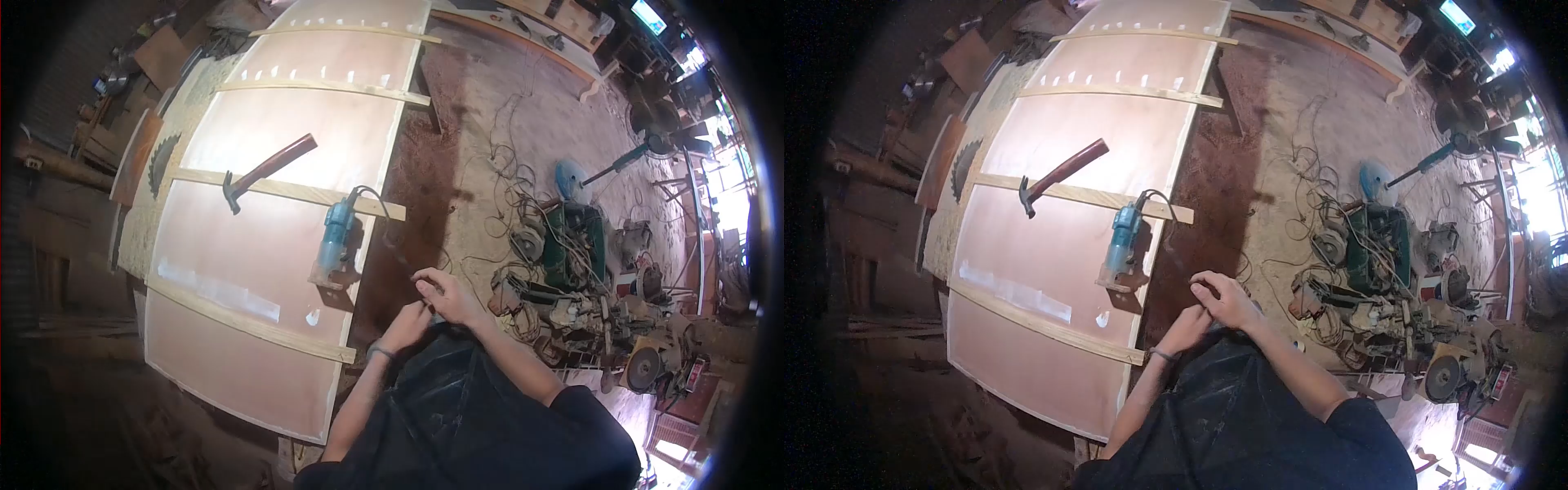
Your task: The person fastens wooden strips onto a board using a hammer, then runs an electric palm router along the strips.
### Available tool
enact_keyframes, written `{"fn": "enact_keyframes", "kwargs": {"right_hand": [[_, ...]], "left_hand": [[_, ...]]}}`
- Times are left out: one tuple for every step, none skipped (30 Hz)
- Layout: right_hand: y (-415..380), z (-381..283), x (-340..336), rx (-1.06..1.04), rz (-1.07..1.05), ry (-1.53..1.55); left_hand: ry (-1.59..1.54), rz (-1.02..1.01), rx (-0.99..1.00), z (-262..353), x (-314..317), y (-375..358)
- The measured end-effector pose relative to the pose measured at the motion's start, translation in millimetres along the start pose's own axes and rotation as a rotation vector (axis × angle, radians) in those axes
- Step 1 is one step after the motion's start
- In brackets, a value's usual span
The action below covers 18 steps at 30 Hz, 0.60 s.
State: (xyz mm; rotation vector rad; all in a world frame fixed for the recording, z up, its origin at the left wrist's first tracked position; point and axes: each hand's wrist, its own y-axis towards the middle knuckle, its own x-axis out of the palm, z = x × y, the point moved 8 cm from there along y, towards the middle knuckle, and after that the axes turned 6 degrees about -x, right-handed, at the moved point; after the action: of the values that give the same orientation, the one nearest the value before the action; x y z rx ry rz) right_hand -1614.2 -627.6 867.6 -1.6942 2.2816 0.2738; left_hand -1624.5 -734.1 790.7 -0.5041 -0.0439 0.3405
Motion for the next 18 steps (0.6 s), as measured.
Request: {"fn": "enact_keyframes", "kwargs": {"right_hand": [[-2,8,-13,-0.104,0.039,-0.012],[-6,14,-23,-0.090,0.013,0.034],[-13,31,-27,0.013,-0.104,0.037],[-24,50,-32,0.115,-0.220,0.041],[-37,65,-37,0.218,-0.337,0.043],[-45,71,-49,0.202,-0.350,-0.100],[-52,77,-66,0.198,-0.301,-0.166],[-60,87,-82,0.196,-0.254,-0.232],[-68,99,-100,0.193,-0.206,-0.302],[-78,131,-117,0.200,-0.163,-0.325],[-89,166,-136,0.207,-0.120,-0.349],[-97,187,-158,0.305,-0.145,-0.543],[-106,206,-181,0.405,-0.169,-0.734],[-124,237,-202,0.404,-0.096,-0.705],[-136,262,-218,0.399,-0.022,-0.676],[-142,264,-233,0.511,0.021,-0.683],[-150,263,-251,0.627,0.064,-0.686],[-156,259,-265,0.743,0.106,-0.688]], "left_hand": [[-0.156,-0.007,-0.084,12,-7,-5],[-0.306,0.079,0.139,31,-18,-6],[-0.499,0.115,0.132,55,-30,-11],[-0.733,0.168,0.103,60,-41,-11],[-0.968,0.221,0.072,63,-50,-10],[-0.959,0.299,0.116,79,-66,-15],[-0.950,0.378,0.159,93,-84,-20],[-1.005,0.433,0.220,101,-100,-20],[-1.061,0.487,0.285,107,-116,-20],[-1.076,0.528,0.307,110,-131,-20],[-1.092,0.571,0.328,110,-144,-21],[-1.120,0.588,0.370,112,-155,-23],[-1.146,0.605,0.411,114,-165,-25],[-1.224,0.502,0.492,110,-171,-22],[-1.233,0.569,0.464,106,-172,-21],[-1.240,0.635,0.435,103,-172,-21],[-1.245,0.699,0.403,96,-172,-23],[-1.325,0.528,0.467,93,-167,-17]]}}
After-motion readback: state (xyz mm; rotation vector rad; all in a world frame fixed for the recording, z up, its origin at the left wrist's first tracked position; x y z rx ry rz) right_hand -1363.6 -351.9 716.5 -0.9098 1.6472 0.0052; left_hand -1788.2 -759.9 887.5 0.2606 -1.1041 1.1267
